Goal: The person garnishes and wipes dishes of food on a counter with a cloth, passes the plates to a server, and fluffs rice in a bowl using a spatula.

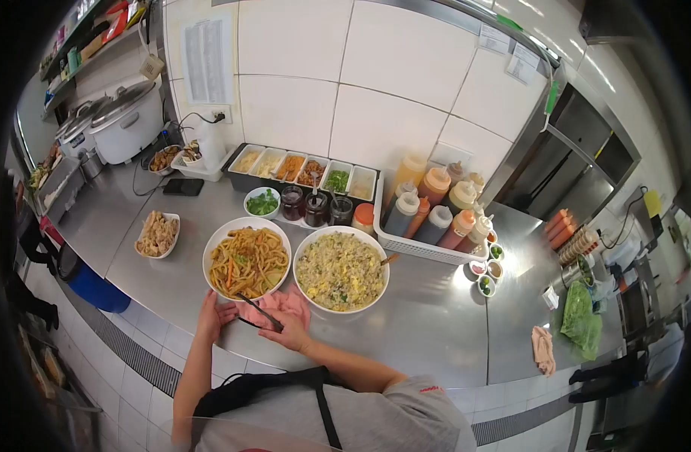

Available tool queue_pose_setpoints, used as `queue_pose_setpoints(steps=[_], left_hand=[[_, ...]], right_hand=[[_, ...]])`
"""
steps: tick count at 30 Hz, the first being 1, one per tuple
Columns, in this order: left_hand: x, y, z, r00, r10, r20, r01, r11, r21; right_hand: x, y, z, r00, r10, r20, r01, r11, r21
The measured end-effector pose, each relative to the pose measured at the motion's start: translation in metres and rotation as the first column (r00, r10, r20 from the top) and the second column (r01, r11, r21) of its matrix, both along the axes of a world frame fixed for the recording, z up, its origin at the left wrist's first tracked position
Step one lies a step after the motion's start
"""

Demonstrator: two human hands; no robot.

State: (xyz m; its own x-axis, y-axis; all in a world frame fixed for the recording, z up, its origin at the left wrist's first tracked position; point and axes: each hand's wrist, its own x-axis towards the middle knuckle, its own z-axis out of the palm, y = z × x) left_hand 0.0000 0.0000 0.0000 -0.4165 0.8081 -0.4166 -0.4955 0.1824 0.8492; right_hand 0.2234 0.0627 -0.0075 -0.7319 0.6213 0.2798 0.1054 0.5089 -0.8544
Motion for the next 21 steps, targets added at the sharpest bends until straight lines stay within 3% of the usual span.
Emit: queue_pose_setpoints(steps=[2,4,6,8,10,13,15,17,19,21], left_hand=[[0.007,0.014,0.014,0.998,-0.025,-0.066,0.027,0.999,0.03],[0.0,0.009,-0.006,0.997,0.048,-0.063,-0.046,0.998,0.036],[-0.015,0.023,-0.005,0.977,0.017,-0.212,-0.014,1.0,0.016],[-0.017,0.02,0.008,0.98,0.05,-0.191,-0.054,0.998,-0.016],[-0.024,0.02,0.015,0.989,0.103,-0.109,-0.096,0.993,0.065],[-0.039,0.015,0.015,0.984,0.088,-0.156,-0.091,0.996,-0.016],[-0.045,0.009,0.01,0.972,0.173,-0.157,-0.175,0.984,-0.004],[-0.05,0.008,0.007,0.96,0.221,-0.174,-0.222,0.975,0.009],[-0.058,0.0,0.007,0.949,0.228,-0.217,-0.232,0.973,0.007],[-0.066,-0.006,0.004,0.937,0.102,-0.336,-0.14,0.986,-0.092]], right_hand=[[0.011,0.002,0.009,0.999,-0.002,0.051,0.012,0.982,-0.186],[0.014,-0.018,0.007,0.997,-0.041,-0.066,0.042,0.999,0.006],[0.016,-0.005,0.015,0.996,-0.08,0.035,0.071,0.977,0.199],[0.023,-0.003,0.013,0.999,-0.023,0.045,0.02,0.998,0.063],[0.029,-0.004,0.022,1.0,-0.026,0.003,0.026,1.0,0.016],[0.044,0.001,0.02,0.994,-0.082,0.072,0.084,0.996,-0.021],[0.044,-0.007,0.037,0.974,-0.162,-0.157,0.12,0.962,-0.246],[0.045,0.0,0.068,0.96,-0.201,-0.193,0.139,0.947,-0.291],[0.058,0.028,0.096,0.982,-0.179,-0.056,0.168,0.972,-0.166],[0.038,0.059,0.128,0.965,-0.26,-0.04,0.262,0.965,0.034]])
